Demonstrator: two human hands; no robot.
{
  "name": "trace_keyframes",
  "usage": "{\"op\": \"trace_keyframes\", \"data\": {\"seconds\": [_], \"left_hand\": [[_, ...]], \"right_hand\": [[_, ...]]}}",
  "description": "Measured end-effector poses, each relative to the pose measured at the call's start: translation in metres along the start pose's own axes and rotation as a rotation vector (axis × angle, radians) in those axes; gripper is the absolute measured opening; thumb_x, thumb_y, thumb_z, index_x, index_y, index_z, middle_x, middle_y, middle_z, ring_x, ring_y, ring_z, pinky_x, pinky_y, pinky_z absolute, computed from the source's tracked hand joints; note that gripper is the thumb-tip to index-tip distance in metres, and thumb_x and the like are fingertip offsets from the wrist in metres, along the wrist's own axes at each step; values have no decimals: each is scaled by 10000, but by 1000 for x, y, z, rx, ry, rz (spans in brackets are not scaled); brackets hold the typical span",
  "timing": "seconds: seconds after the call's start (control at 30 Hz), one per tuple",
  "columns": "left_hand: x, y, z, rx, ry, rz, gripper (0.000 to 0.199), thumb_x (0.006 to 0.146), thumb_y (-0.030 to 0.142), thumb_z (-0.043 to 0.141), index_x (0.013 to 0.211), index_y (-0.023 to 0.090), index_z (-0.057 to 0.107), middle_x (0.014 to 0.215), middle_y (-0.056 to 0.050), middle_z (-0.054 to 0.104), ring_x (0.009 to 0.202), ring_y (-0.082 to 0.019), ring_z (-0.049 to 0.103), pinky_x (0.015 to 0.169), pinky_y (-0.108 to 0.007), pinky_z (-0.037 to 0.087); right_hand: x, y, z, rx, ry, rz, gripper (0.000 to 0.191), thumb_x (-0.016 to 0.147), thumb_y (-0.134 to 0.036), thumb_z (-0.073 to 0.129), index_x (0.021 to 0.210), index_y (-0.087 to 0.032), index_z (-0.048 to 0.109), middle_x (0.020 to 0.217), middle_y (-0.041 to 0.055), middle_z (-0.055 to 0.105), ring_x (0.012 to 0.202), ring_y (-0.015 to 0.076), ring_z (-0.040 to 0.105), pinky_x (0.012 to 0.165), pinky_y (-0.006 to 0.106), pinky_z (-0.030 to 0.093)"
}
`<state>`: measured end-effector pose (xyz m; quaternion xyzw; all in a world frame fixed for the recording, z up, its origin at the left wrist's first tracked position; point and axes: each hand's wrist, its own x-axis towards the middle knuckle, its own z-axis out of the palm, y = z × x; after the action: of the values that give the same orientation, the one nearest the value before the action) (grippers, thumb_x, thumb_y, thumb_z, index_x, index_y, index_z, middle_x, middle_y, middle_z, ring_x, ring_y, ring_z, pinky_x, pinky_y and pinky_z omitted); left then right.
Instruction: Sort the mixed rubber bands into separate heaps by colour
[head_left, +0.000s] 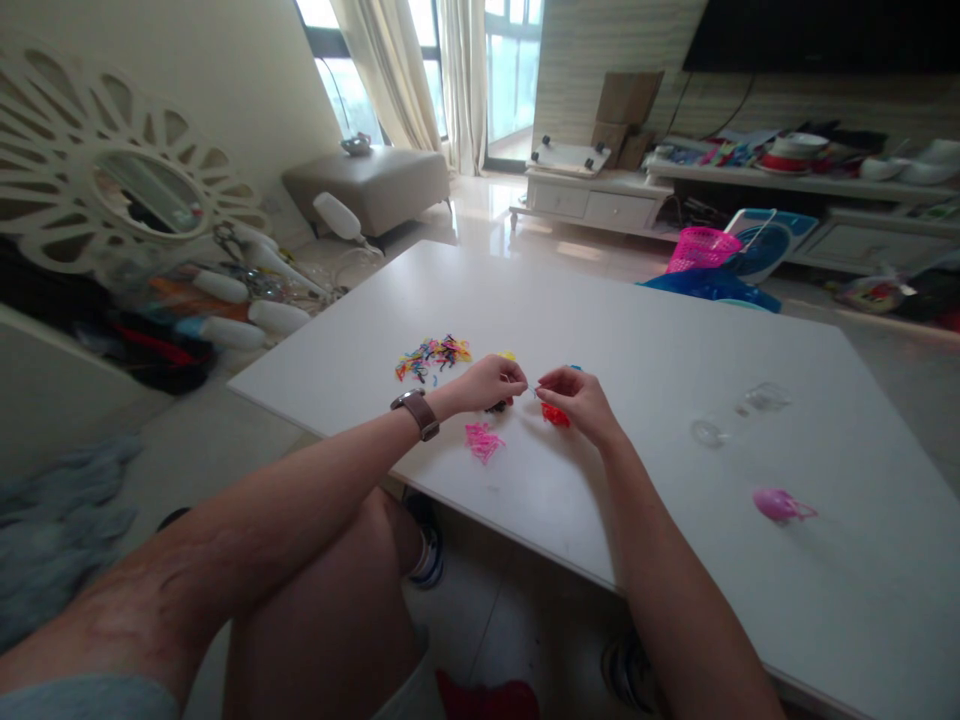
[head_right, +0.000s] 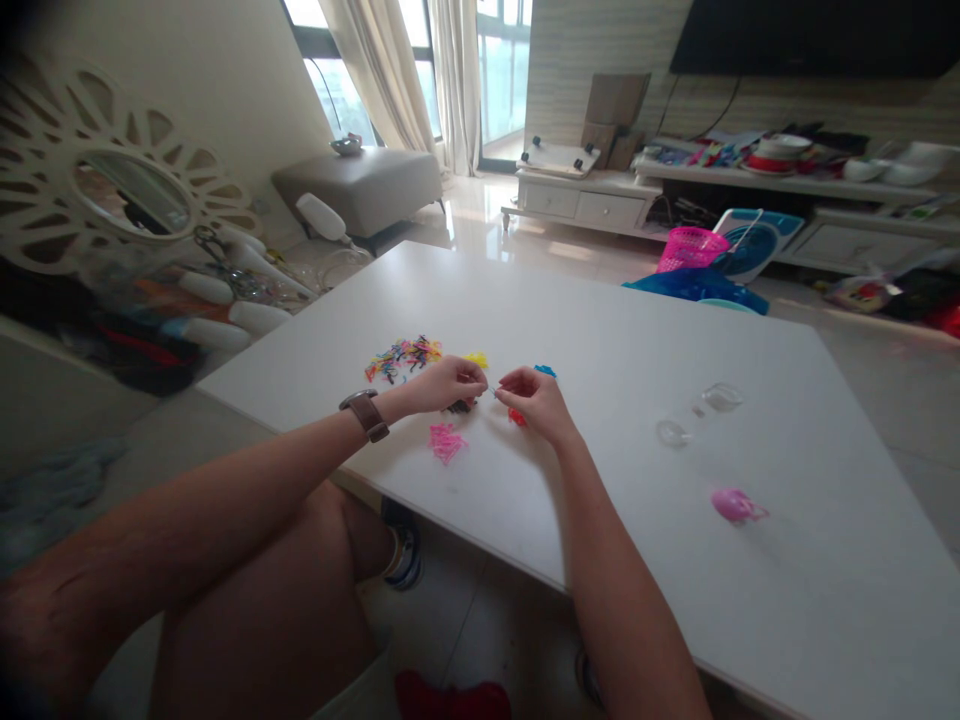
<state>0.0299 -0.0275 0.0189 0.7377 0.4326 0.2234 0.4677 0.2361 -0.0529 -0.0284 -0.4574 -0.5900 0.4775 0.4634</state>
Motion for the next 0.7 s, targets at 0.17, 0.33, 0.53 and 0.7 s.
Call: {"op": "trace_keyframes", "data": {"seconds": [0.17,0.33,0.53,0.7], "left_hand": [[0,-1,1,7,-8,1,139,802,245,628,788,122,690,634,-32,663,579,-126,625,496,-189,432],[1,-2,1,73,-30,8,115,766,216,610,766,129,686,627,-27,664,552,-119,597,487,-191,420],[0,-1,0,123,-65,18,116,750,204,590,755,134,682,624,-23,663,535,-112,577,479,-189,408],[2,-4,-2,72,-42,8,140,780,236,590,762,135,686,639,-32,674,561,-122,604,500,-194,427]], "right_hand": [[-1,-3,3,1,-24,8,372,649,-482,848,835,-193,706,792,47,733,736,189,679,672,305,548],[-1,-4,3,5,-10,-9,305,658,-414,830,812,-190,691,743,26,707,688,168,653,640,289,523],[0,-5,4,-37,15,-32,263,678,-406,792,791,-199,678,723,10,682,651,153,614,602,281,496],[-2,-8,5,-50,-36,-37,324,671,-473,812,794,-205,679,781,32,709,698,172,636,651,306,527]]}}
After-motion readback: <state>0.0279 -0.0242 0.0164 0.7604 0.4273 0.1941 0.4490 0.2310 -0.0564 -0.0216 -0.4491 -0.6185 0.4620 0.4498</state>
